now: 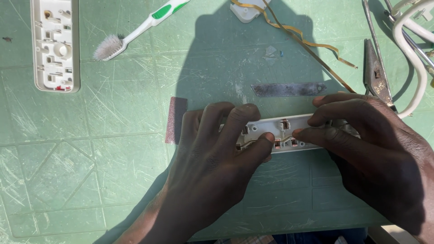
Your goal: The person is repairing a white electrical power strip by hand. They insert and adjust thin gold-colored metal strips into the internal contact points of the disassembled unit, working on one section at a time.
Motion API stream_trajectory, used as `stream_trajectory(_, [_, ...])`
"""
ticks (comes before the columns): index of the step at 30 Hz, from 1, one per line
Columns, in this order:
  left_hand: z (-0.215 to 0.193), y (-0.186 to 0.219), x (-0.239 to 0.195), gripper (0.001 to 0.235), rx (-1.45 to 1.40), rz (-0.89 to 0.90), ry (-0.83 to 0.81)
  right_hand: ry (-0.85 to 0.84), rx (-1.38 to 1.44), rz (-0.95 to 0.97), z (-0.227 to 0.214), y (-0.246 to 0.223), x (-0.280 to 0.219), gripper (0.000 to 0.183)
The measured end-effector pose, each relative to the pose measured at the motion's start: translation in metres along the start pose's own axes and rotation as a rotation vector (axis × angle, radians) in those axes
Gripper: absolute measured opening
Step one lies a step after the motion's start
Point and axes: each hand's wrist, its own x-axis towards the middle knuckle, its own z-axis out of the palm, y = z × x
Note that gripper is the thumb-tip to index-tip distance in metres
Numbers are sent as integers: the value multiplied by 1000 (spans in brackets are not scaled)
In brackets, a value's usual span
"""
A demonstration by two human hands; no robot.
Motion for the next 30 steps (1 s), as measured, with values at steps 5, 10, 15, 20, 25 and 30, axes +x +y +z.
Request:
stream_trajectory(5, [1,-1,-2,22,11,14,2,-37,-18,18,-5,-6,2,44])
stream_trajectory(10, [2,-6,-3,25,-43,9,-17,-25,-30,35,-6,-6,-1,53])
stream_trajectory(15, [6,-6,-3,28,8,71,32,-8,31,-41,-17,-8,3,30])
stream_trajectory(20, [2,-1,2,22,-25,55,27,41,-23,-51,-24,0,-1,19])
stream_trajectory(25, [5,10,6,26,50,79,53,31,-19,-30,-19,6,-4,17])
stream_trajectory(30, [18,20,8,22,36,100,75,2,-33,-28,-31,1,0,20])
